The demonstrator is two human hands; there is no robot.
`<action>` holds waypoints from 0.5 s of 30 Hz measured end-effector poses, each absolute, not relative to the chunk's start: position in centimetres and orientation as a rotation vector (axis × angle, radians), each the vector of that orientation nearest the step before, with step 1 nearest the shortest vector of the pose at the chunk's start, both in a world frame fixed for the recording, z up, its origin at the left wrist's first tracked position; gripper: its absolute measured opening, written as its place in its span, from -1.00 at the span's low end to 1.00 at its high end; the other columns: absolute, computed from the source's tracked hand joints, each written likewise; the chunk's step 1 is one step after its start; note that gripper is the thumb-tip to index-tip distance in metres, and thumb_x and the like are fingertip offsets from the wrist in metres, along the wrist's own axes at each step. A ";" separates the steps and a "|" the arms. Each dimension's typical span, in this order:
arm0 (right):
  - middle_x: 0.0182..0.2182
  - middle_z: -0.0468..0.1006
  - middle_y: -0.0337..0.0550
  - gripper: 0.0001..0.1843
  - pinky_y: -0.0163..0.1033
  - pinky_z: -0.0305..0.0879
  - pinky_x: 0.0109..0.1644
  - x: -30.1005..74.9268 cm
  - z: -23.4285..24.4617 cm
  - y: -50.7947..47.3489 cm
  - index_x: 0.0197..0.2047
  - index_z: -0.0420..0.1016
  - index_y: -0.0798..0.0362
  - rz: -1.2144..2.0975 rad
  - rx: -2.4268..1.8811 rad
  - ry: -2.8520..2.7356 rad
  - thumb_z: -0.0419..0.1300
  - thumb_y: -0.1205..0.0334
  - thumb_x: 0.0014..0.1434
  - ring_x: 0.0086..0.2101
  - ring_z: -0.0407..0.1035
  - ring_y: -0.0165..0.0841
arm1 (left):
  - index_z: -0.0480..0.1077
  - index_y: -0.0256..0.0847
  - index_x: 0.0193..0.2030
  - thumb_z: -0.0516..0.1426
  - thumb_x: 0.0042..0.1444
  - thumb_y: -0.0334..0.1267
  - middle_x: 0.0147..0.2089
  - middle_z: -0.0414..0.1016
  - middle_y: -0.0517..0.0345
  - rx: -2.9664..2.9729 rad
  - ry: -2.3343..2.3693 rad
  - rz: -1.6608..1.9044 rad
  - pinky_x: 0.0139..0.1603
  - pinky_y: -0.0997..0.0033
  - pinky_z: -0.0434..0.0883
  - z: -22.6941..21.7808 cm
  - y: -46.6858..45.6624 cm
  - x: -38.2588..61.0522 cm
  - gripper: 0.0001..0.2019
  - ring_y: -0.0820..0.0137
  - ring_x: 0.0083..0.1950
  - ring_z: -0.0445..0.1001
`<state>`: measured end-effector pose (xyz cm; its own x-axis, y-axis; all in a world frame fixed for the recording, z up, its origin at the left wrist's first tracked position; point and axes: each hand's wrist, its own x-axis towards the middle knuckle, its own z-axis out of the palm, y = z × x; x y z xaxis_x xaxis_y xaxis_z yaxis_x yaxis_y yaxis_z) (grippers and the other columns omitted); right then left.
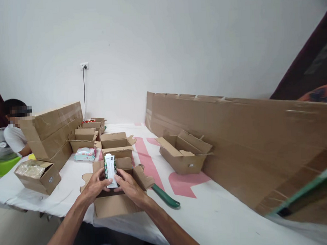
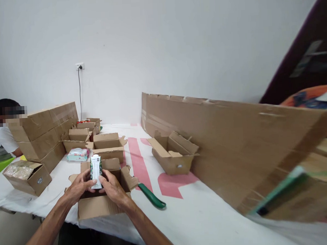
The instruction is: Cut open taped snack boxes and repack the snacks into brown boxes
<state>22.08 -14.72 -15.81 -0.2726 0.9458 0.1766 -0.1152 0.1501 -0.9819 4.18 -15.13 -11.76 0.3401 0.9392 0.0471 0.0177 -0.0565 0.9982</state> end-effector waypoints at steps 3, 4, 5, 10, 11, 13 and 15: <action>0.12 0.58 0.04 -0.40 -0.06 0.62 -0.13 22.1 -15.9 -14.7 0.27 0.46 0.01 1.326 -0.868 -1.421 0.21 -0.14 0.28 -0.09 0.57 -0.17 | 0.49 -0.21 0.28 0.45 -0.07 0.00 0.08 0.61 -0.10 1.415 0.932 0.968 -0.30 0.47 0.49 -11.8 -15.1 4.1 -0.25 0.16 0.01 0.56; 0.12 0.58 0.04 -0.40 -0.07 0.62 -0.14 22.1 -15.9 -14.7 0.27 0.46 0.01 1.329 -0.867 -1.420 0.21 -0.14 0.28 -0.09 0.57 -0.17 | 0.49 -0.21 0.28 0.45 -0.07 0.00 0.08 0.61 -0.10 1.413 0.930 0.964 -0.30 0.47 0.49 -11.8 -15.1 4.1 -0.25 0.17 0.00 0.56; 0.12 0.58 0.04 -0.40 -0.07 0.62 -0.14 22.1 -15.9 -14.7 0.26 0.46 0.01 1.333 -0.865 -1.418 0.21 -0.14 0.28 -0.09 0.57 -0.17 | 0.49 -0.22 0.28 0.45 -0.07 0.00 0.07 0.61 -0.10 1.410 0.930 0.962 -0.30 0.47 0.49 -11.9 -15.1 4.1 -0.25 0.17 -0.01 0.57; 0.10 0.59 0.04 -0.40 -0.04 0.62 -0.14 22.1 -16.0 -14.6 0.26 0.48 0.00 1.332 -0.879 -1.409 0.23 -0.14 0.27 -0.09 0.56 -0.16 | 0.49 -0.22 0.27 0.45 -0.08 -0.04 0.07 0.61 -0.09 1.395 0.945 0.964 -0.32 0.49 0.48 -12.1 -14.9 4.1 -0.26 0.18 0.00 0.56; 0.10 0.59 0.04 -0.41 -0.04 0.62 -0.14 22.1 -16.0 -14.6 0.26 0.48 0.00 1.330 -0.881 -1.411 0.22 -0.14 0.27 -0.09 0.56 -0.16 | 0.48 -0.23 0.27 0.45 -0.08 -0.05 0.07 0.61 -0.09 1.394 0.946 0.962 -0.32 0.49 0.48 -12.1 -14.9 4.1 -0.26 0.17 0.01 0.56; 0.10 0.59 0.03 -0.41 -0.04 0.62 -0.13 22.1 -15.9 -14.6 0.25 0.47 0.00 1.332 -0.881 -1.413 0.22 -0.13 0.28 -0.09 0.56 -0.17 | 0.48 -0.22 0.26 0.45 -0.07 -0.05 0.08 0.61 -0.10 1.396 0.944 0.959 -0.31 0.49 0.48 -12.0 -14.9 4.1 -0.27 0.16 0.02 0.56; 0.10 0.59 0.02 -0.42 -0.06 0.63 -0.13 22.1 -15.9 -14.6 0.24 0.47 0.00 1.337 -0.884 -1.411 0.22 -0.13 0.28 -0.10 0.57 -0.18 | 0.49 -0.22 0.25 0.44 -0.06 -0.04 0.09 0.60 -0.10 1.394 0.943 0.960 -0.30 0.49 0.49 -12.0 -14.9 4.2 -0.28 0.17 0.02 0.56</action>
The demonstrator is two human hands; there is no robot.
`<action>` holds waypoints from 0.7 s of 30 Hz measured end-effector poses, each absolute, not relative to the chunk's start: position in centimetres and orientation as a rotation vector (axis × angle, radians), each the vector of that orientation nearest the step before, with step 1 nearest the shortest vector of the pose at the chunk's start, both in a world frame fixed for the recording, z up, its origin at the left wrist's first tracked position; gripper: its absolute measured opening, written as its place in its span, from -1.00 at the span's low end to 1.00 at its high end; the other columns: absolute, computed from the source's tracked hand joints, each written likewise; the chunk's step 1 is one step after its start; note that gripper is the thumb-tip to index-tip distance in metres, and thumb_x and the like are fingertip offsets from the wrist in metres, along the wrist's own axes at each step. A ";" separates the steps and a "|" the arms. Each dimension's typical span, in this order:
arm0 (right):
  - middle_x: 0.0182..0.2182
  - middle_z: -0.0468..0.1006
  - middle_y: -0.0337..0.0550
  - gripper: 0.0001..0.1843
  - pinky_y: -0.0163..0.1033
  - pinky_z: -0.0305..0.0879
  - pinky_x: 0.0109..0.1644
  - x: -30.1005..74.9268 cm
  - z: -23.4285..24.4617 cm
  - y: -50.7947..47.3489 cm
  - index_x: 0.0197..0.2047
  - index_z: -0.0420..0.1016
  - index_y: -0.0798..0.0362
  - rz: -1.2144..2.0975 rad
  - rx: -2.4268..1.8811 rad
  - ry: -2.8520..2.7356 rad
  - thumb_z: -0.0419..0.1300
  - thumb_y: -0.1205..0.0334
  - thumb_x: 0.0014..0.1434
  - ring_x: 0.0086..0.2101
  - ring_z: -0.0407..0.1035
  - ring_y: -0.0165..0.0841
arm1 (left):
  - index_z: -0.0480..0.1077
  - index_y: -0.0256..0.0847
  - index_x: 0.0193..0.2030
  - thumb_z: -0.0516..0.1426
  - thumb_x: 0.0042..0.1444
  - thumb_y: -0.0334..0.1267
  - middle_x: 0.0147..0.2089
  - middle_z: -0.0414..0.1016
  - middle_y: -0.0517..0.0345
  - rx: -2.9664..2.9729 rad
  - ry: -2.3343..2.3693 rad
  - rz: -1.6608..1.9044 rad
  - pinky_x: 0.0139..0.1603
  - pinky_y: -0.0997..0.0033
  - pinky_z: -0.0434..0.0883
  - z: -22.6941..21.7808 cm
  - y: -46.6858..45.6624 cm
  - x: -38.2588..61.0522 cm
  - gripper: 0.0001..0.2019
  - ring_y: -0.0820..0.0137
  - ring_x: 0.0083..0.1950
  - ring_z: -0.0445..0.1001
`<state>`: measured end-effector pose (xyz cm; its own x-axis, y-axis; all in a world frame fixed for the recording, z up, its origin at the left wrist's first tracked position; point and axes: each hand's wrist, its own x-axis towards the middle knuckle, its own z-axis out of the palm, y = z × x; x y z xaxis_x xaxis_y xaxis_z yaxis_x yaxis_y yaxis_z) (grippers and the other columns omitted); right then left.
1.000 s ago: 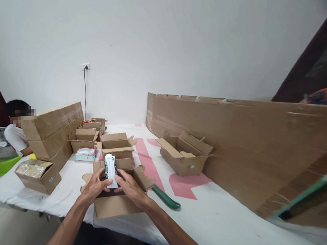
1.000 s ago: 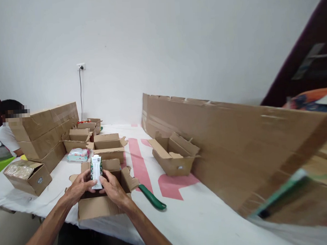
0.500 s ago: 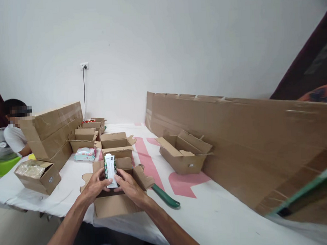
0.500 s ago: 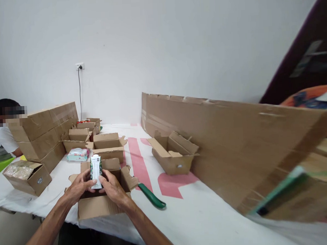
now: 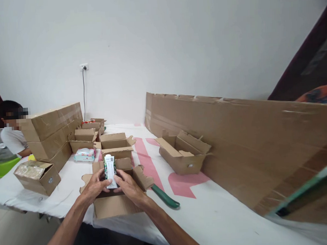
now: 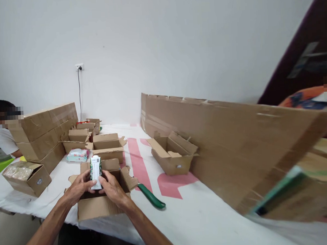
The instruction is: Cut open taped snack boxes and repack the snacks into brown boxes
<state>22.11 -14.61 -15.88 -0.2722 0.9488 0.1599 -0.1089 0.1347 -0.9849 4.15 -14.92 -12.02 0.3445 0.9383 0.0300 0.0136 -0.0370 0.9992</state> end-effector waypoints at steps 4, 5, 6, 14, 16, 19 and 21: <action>0.11 0.59 0.01 -0.44 -0.08 0.63 -0.13 22.1 -15.8 -14.7 0.24 0.47 0.00 1.343 -0.879 -1.408 0.21 -0.11 0.29 -0.10 0.57 -0.19 | 0.49 -0.23 0.24 0.46 -0.08 -0.05 0.07 0.61 -0.09 1.377 0.948 0.962 -0.31 0.49 0.49 -12.0 -14.9 4.2 -0.28 0.20 -0.03 0.56; 0.11 0.59 0.01 -0.44 -0.07 0.63 -0.13 22.1 -15.8 -14.7 0.24 0.47 0.00 1.343 -0.878 -1.406 0.21 -0.11 0.29 -0.10 0.57 -0.19 | 0.49 -0.23 0.24 0.46 -0.08 -0.05 0.07 0.61 -0.09 1.373 0.950 0.961 -0.32 0.49 0.49 -12.0 -14.9 4.2 -0.28 0.20 -0.03 0.56; 0.11 0.59 0.01 -0.44 -0.07 0.63 -0.13 22.1 -15.8 -14.7 0.24 0.47 -0.01 1.343 -0.879 -1.404 0.22 -0.11 0.29 -0.10 0.57 -0.19 | 0.49 -0.23 0.24 0.46 -0.08 -0.05 0.06 0.61 -0.09 1.372 0.952 0.961 -0.32 0.49 0.49 -12.0 -14.9 4.2 -0.28 0.21 -0.04 0.55; 0.12 0.58 0.05 -0.44 -0.07 0.62 -0.14 22.0 -15.7 -14.7 0.23 0.47 0.02 1.342 -0.882 -1.407 0.22 -0.11 0.28 -0.08 0.57 -0.16 | 0.48 -0.21 0.28 0.45 -0.05 0.00 0.07 0.60 -0.08 1.387 0.945 0.956 -0.31 0.49 0.47 -12.5 -14.6 4.0 -0.26 0.24 -0.06 0.54; 0.11 0.59 0.06 -0.43 -0.06 0.62 -0.15 22.0 -15.6 -14.7 0.23 0.47 0.04 1.335 -0.887 -1.412 0.22 -0.11 0.27 -0.09 0.57 -0.16 | 0.48 -0.21 0.28 0.45 -0.04 0.00 0.07 0.60 -0.08 1.388 0.937 0.958 -0.31 0.49 0.47 -12.6 -14.5 4.0 -0.26 0.25 -0.07 0.54; 0.10 0.59 0.05 -0.43 -0.04 0.62 -0.15 22.0 -15.7 -14.7 0.23 0.47 0.03 1.334 -0.887 -1.406 0.22 -0.11 0.27 -0.11 0.57 -0.16 | 0.47 -0.21 0.29 0.45 -0.04 -0.01 0.06 0.60 -0.08 1.384 0.932 0.959 -0.32 0.50 0.46 -12.6 -14.5 4.0 -0.26 0.27 -0.09 0.54; 0.09 0.59 0.04 -0.43 -0.05 0.62 -0.15 22.0 -15.7 -14.7 0.24 0.49 0.02 1.334 -0.887 -1.401 0.23 -0.11 0.27 -0.11 0.57 -0.16 | 0.47 -0.22 0.29 0.45 -0.04 -0.02 0.05 0.60 -0.08 1.381 0.940 0.957 -0.32 0.49 0.46 -12.5 -14.6 4.0 -0.25 0.27 -0.10 0.54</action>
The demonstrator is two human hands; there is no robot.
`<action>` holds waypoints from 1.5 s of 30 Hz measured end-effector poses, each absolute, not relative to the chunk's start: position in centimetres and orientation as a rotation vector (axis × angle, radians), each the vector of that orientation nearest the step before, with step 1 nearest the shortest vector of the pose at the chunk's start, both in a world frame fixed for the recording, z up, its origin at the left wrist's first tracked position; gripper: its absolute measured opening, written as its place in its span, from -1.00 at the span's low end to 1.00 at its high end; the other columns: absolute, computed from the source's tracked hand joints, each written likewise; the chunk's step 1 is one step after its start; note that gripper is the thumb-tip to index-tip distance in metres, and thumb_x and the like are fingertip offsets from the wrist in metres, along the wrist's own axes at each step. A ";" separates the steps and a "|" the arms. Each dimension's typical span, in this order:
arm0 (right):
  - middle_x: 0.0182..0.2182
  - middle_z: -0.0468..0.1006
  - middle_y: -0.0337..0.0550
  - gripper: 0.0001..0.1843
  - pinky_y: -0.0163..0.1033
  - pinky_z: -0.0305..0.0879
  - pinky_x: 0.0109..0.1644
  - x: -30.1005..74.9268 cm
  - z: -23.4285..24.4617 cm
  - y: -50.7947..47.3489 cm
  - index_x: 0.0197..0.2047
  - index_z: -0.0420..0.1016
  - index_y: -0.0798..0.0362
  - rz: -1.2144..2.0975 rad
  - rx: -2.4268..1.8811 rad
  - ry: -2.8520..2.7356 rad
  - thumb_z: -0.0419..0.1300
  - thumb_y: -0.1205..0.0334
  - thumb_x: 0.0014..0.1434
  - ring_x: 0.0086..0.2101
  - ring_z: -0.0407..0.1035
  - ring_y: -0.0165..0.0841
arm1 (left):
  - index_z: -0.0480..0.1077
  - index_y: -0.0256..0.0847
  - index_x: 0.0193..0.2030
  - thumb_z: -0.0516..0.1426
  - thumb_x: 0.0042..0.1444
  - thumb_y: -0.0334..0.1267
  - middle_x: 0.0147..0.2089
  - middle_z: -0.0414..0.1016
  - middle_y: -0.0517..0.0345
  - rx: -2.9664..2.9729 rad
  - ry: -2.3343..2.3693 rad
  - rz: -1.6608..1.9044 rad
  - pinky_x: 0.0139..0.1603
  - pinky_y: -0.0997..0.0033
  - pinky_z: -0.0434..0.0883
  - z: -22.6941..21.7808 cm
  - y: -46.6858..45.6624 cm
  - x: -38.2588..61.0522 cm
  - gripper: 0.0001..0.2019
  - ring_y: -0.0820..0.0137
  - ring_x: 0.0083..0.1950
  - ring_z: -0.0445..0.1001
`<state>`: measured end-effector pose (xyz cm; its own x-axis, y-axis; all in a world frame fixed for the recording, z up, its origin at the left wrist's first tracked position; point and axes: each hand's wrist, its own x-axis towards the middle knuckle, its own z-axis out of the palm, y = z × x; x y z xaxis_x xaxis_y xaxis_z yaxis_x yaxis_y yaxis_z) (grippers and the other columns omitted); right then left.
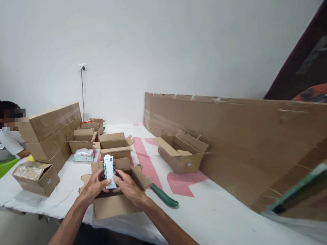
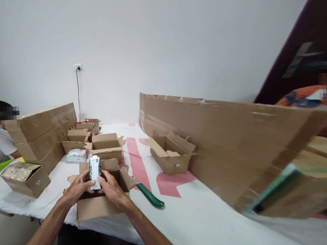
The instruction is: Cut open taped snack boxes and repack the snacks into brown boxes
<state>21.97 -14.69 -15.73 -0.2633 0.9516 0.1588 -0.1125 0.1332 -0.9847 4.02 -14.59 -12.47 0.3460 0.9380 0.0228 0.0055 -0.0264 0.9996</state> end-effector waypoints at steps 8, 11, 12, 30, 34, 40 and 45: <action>0.12 0.58 0.04 -0.44 -0.07 0.63 -0.15 22.0 -15.8 -14.7 0.25 0.47 0.02 1.336 -0.884 -1.405 0.20 -0.10 0.30 -0.10 0.57 -0.17 | 0.48 -0.22 0.27 0.45 -0.05 -0.01 0.08 0.59 -0.09 1.382 0.937 0.959 -0.32 0.50 0.46 -12.3 -14.7 4.1 -0.26 0.25 -0.08 0.54; 0.11 0.59 0.03 -0.45 -0.07 0.62 -0.14 22.0 -15.9 -14.7 0.23 0.49 -0.01 1.336 -0.874 -1.407 0.21 -0.11 0.29 -0.09 0.57 -0.17 | 0.49 -0.22 0.27 0.45 -0.05 -0.02 0.07 0.60 -0.09 1.386 0.936 0.958 -0.31 0.48 0.47 -12.4 -14.6 4.1 -0.27 0.22 -0.06 0.55; 0.11 0.59 0.02 -0.45 -0.07 0.62 -0.14 22.0 -15.9 -14.7 0.23 0.50 -0.01 1.334 -0.874 -1.406 0.22 -0.11 0.28 -0.09 0.56 -0.17 | 0.49 -0.22 0.27 0.45 -0.05 -0.02 0.07 0.60 -0.09 1.387 0.937 0.959 -0.31 0.48 0.47 -12.5 -14.6 4.1 -0.27 0.22 -0.06 0.55; 0.12 0.58 0.01 -0.44 -0.12 0.61 -0.16 22.1 -15.7 -15.0 0.21 0.50 0.00 1.340 -0.878 -1.395 0.23 -0.13 0.26 -0.09 0.57 -0.17 | 0.51 -0.20 0.27 0.46 -0.09 -0.06 0.07 0.61 -0.09 1.373 0.962 0.955 -0.29 0.47 0.49 -11.9 -15.0 4.3 -0.26 0.17 0.00 0.55; 0.13 0.58 0.02 -0.44 -0.10 0.61 -0.16 22.0 -15.7 -14.9 0.21 0.49 0.00 1.347 -0.889 -1.386 0.24 -0.13 0.25 -0.08 0.57 -0.16 | 0.50 -0.20 0.28 0.47 -0.10 -0.06 0.09 0.61 -0.10 1.366 0.977 0.965 -0.28 0.45 0.49 -12.0 -14.9 4.3 -0.24 0.16 0.01 0.55; 0.12 0.58 0.06 -0.41 -0.04 0.62 -0.14 21.9 -15.8 -14.9 0.23 0.47 0.04 1.336 -0.888 -1.388 0.23 -0.12 0.26 -0.09 0.57 -0.14 | 0.50 -0.21 0.27 0.46 -0.11 -0.08 0.10 0.61 -0.10 1.361 0.970 0.957 -0.27 0.45 0.49 -12.0 -14.9 4.3 -0.25 0.16 0.01 0.55; 0.16 0.55 0.07 -0.40 0.00 0.61 -0.09 21.9 -15.3 -14.8 0.27 0.43 0.02 1.308 -0.862 -1.422 0.20 -0.12 0.28 -0.01 0.55 -0.09 | 0.47 -0.21 0.31 0.46 -0.12 -0.07 0.11 0.61 -0.09 1.363 0.985 0.969 -0.24 0.41 0.50 -11.5 -14.9 4.4 -0.20 0.12 0.04 0.55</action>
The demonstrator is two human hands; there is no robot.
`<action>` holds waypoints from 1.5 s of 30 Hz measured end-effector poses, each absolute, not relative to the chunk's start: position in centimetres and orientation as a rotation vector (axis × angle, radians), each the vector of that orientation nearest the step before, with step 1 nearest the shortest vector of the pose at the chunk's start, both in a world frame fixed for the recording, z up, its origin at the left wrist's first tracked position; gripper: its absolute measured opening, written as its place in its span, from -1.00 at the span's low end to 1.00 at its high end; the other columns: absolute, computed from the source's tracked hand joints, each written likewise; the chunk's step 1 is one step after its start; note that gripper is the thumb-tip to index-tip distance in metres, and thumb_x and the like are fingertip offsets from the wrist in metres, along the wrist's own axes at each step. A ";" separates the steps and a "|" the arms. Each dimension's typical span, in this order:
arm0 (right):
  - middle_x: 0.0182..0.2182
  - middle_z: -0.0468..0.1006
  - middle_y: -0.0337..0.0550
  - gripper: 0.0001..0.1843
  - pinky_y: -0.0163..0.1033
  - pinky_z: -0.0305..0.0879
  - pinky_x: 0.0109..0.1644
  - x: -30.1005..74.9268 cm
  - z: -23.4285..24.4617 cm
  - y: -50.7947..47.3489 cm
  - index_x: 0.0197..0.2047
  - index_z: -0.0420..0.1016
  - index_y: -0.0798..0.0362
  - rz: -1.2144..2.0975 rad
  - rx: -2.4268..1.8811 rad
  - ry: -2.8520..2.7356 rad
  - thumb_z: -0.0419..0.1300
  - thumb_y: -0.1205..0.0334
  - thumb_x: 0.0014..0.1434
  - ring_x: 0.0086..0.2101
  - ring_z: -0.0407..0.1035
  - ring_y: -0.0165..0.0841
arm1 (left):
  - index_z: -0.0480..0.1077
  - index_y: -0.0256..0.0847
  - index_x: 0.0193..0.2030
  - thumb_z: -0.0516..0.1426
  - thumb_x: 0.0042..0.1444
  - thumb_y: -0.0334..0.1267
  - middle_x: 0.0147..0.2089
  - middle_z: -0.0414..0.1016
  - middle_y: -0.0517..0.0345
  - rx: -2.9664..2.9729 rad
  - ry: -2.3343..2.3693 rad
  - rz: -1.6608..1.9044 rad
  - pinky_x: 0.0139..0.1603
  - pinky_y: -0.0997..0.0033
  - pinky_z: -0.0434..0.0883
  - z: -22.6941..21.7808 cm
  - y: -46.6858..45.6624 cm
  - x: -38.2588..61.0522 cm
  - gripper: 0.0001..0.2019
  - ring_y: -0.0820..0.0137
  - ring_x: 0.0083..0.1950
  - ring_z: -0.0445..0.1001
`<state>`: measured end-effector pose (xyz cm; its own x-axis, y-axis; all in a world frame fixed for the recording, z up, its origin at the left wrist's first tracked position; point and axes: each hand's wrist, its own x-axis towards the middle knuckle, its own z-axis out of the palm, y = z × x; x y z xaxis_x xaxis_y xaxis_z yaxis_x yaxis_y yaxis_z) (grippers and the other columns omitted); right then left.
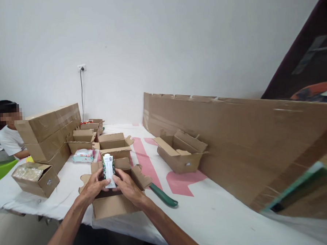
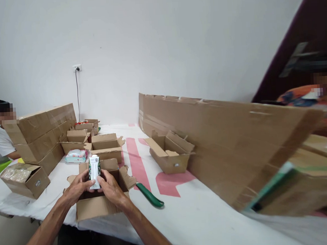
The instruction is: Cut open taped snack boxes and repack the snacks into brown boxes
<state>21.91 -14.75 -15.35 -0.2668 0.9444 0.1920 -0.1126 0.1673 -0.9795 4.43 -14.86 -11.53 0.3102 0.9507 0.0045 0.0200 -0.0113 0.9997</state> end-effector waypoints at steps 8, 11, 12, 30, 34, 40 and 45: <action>0.18 0.59 0.02 -0.51 0.09 0.36 0.33 22.1 -13.7 -14.6 0.25 0.43 0.00 0.982 -0.829 -1.492 0.18 -0.01 0.32 0.22 0.44 -0.07 | 0.47 -0.24 0.33 0.43 -0.02 -0.07 0.21 0.60 -0.06 1.501 0.916 1.113 0.29 0.12 0.42 -9.6 -14.7 4.8 -0.25 -0.03 0.30 0.47; 0.19 0.60 0.00 -0.48 0.06 0.33 0.35 22.0 -13.1 -14.8 0.27 0.41 -0.02 0.966 -0.781 -1.496 0.20 -0.01 0.31 0.20 0.46 -0.10 | 0.45 -0.23 0.35 0.42 0.01 -0.04 0.28 0.57 -0.07 1.550 0.902 1.119 0.38 0.03 0.37 -9.4 -14.6 4.9 -0.25 -0.06 0.34 0.44; 0.19 0.60 -0.01 -0.48 0.05 0.35 0.33 22.0 -13.0 -15.0 0.27 0.40 -0.03 0.986 -0.759 -1.486 0.21 -0.02 0.31 0.19 0.47 -0.10 | 0.43 -0.22 0.37 0.42 0.02 -0.03 0.30 0.55 -0.08 1.563 0.900 1.113 0.41 0.00 0.35 -9.4 -14.6 4.9 -0.22 -0.07 0.37 0.42; 0.06 0.66 0.00 -0.46 0.05 0.50 0.15 29.2 -11.0 -17.3 0.07 0.50 -0.05 0.909 -0.792 -1.176 0.37 -0.22 0.19 0.06 0.53 -0.07 | 0.50 -0.14 -0.26 0.23 0.04 -0.45 -0.20 0.68 0.13 2.572 1.173 -0.087 -0.17 0.42 0.43 -9.7 -19.3 4.7 -0.85 0.23 -0.13 0.64; 0.05 0.67 0.01 -0.45 0.07 0.50 0.15 29.1 -10.7 -17.3 0.06 0.48 -0.06 0.935 -0.767 -1.174 0.42 -0.18 0.14 0.05 0.54 -0.07 | 0.49 -0.14 -0.27 0.29 0.03 -0.42 -0.17 0.66 0.15 2.575 1.007 -0.077 -0.20 0.43 0.39 -9.1 -20.2 4.5 -0.86 0.25 -0.14 0.62; 0.09 0.64 -0.02 -0.46 0.06 0.49 0.17 28.2 -10.1 -17.4 0.10 0.47 -0.09 1.017 -0.690 -1.216 0.43 -0.14 0.16 0.04 0.54 -0.09 | 0.53 -0.17 0.00 0.37 0.12 -0.15 -0.08 0.62 0.06 2.531 0.945 0.207 -0.10 0.36 0.43 -8.5 -20.9 3.6 -0.67 0.19 -0.07 0.59; 0.13 0.62 -0.06 -0.46 0.04 0.46 0.22 26.5 -9.8 -17.9 0.15 0.46 -0.12 1.072 -0.662 -1.311 0.43 -0.09 0.17 0.09 0.52 -0.12 | 0.48 -0.18 0.17 0.24 0.28 -0.10 -0.02 0.58 0.00 2.219 1.143 0.924 -0.07 0.31 0.46 -6.7 -19.9 3.7 -0.63 0.24 -0.06 0.54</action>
